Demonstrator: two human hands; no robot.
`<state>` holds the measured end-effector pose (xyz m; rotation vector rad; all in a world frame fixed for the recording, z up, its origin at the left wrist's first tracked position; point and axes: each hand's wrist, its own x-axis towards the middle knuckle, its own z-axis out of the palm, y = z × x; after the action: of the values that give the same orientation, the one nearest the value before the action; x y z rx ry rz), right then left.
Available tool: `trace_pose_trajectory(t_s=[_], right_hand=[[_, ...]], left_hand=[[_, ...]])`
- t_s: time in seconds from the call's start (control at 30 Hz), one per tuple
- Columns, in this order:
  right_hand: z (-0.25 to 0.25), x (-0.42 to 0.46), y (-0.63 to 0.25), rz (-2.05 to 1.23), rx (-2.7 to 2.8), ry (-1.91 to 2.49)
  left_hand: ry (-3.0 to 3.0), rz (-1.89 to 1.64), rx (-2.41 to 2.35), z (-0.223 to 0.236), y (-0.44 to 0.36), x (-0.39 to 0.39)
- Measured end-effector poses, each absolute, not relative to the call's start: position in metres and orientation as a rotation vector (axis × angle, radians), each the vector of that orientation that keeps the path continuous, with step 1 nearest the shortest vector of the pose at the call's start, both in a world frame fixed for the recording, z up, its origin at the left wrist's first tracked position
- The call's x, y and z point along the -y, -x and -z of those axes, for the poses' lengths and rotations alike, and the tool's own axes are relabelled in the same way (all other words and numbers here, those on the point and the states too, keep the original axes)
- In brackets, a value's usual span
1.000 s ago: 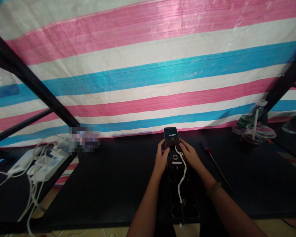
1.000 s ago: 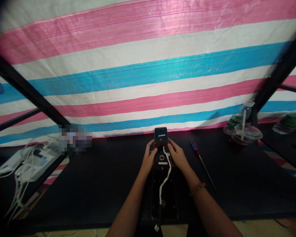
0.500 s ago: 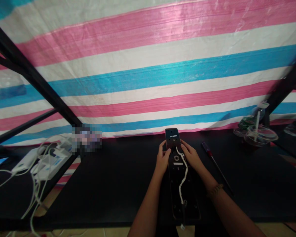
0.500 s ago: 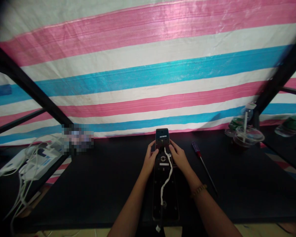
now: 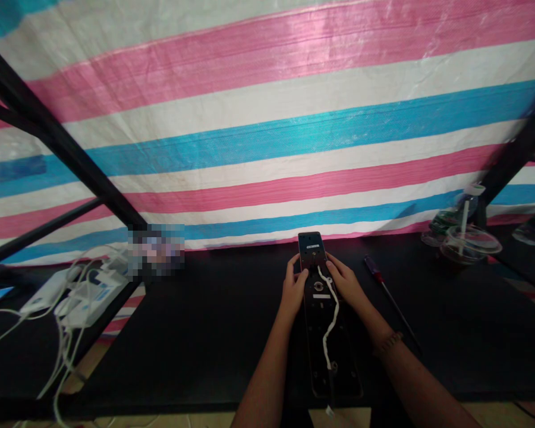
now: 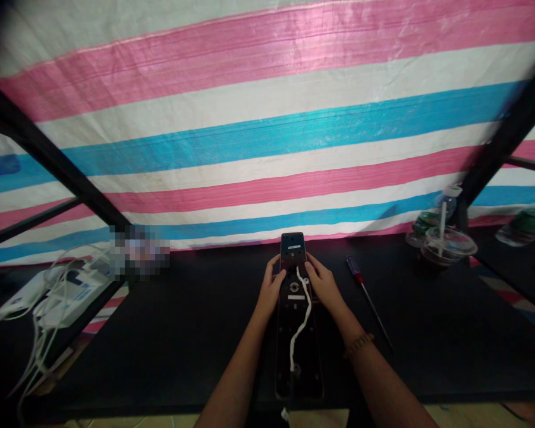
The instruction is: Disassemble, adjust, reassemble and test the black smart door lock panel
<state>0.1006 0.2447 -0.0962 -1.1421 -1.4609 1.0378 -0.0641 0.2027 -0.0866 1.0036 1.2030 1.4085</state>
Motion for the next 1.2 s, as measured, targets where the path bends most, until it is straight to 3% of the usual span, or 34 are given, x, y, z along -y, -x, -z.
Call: trace_pose_trajectory(t_s=[1.2], right_hand=[[0.0959, -0.2449, -0.1005, -1.035, 1.47, 1.124]], left_hand=[[-1.008, -1.409, -1.192, 0.0854, 0.064, -0.202]])
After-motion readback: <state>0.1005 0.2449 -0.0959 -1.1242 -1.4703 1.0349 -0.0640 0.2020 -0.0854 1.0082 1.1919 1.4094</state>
